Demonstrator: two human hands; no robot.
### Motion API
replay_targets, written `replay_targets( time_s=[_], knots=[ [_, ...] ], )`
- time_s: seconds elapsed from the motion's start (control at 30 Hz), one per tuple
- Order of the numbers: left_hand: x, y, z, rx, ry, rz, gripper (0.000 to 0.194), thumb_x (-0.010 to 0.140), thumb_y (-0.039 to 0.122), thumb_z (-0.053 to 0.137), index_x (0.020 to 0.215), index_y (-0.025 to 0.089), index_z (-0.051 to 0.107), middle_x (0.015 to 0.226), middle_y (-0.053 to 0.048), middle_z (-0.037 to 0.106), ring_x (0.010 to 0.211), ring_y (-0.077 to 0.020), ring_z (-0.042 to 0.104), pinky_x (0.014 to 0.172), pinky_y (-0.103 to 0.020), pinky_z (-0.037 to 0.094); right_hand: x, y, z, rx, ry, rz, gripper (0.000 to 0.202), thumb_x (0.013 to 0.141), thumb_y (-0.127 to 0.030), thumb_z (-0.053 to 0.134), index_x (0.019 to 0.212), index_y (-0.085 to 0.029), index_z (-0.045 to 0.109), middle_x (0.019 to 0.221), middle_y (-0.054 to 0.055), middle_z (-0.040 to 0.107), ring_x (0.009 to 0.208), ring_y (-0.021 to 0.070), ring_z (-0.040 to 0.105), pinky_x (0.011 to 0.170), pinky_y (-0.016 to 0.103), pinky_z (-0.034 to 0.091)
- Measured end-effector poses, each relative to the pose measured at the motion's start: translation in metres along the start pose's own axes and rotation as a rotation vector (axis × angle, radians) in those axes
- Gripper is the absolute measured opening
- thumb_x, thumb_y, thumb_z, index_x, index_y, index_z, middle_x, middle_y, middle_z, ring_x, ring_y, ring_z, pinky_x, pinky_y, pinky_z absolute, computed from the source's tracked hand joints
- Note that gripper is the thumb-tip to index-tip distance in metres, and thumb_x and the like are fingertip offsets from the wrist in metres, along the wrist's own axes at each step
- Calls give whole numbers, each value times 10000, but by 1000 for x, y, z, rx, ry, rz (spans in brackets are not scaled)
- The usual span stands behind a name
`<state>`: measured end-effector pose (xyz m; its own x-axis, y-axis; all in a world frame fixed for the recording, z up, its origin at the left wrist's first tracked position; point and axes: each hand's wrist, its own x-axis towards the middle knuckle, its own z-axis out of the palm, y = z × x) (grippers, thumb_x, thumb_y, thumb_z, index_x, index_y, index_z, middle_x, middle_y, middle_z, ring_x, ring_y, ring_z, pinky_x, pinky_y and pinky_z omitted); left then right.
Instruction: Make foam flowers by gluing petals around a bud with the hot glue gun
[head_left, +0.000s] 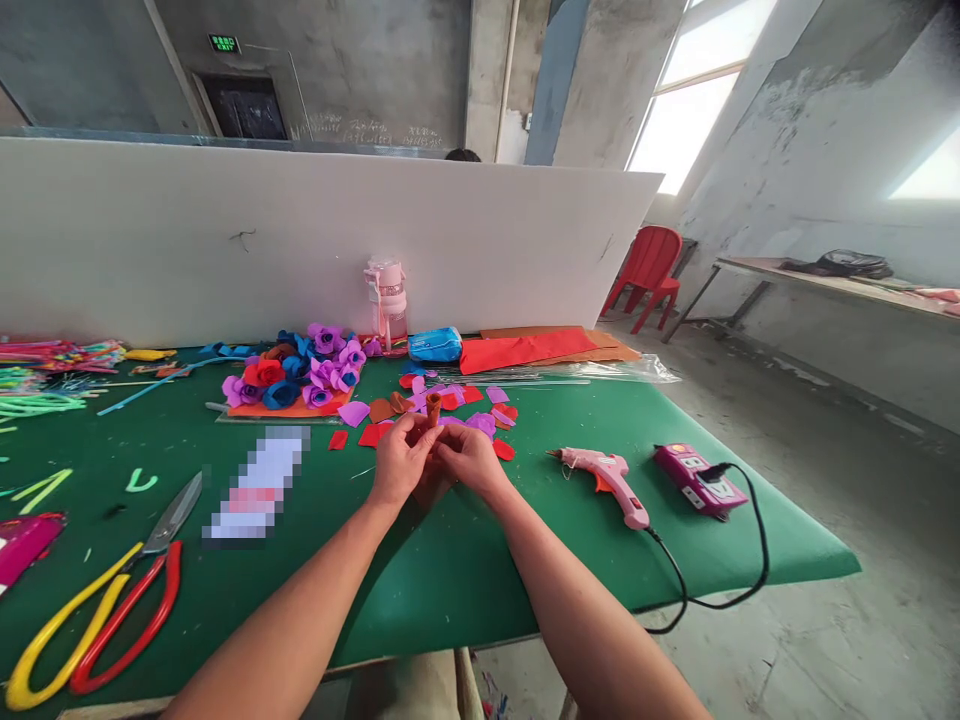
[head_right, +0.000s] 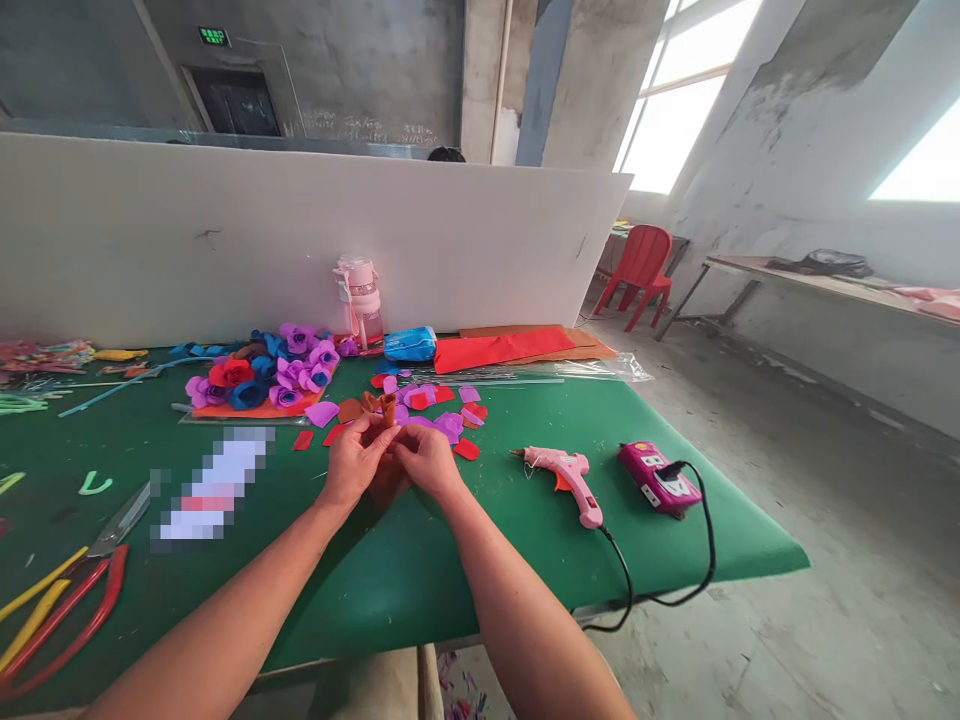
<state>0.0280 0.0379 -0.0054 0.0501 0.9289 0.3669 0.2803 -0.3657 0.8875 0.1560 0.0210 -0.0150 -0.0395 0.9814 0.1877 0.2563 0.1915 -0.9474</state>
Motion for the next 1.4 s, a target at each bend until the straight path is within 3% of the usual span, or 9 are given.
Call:
replay_targets(
  time_s=[0.6, 1.03, 1.4],
  knots=[
    [-1, -1, 1, -13, -13, 0, 206, 764, 387, 631, 796, 184, 636, 772, -34, 699, 697, -172, 647, 645, -263, 486, 1, 3, 0, -5, 22, -6, 167, 688, -146, 496, 724, -183, 655, 692, -6, 681, 644, 148, 613, 606, 245, 474],
    [-1, -1, 1, 90, 43, 123, 158, 753, 358, 656, 749, 200, 649, 742, -2, 652, 680, -145, 588, 652, -246, 458, 3, 6, 0, -14, 64, -36, 173, 739, -278, 554, 805, -178, 679, 729, 15, 694, 676, 168, 618, 619, 262, 452],
    [-2, 6, 1, 74, 38, 144, 144, 753, 339, 657, 723, 201, 634, 699, 9, 620, 660, -135, 563, 643, -237, 450, 4, 6, 1, 5, 98, -46, 177, 745, -297, 560, 796, -178, 681, 746, 34, 703, 691, 186, 635, 629, 272, 462]
  ],
)
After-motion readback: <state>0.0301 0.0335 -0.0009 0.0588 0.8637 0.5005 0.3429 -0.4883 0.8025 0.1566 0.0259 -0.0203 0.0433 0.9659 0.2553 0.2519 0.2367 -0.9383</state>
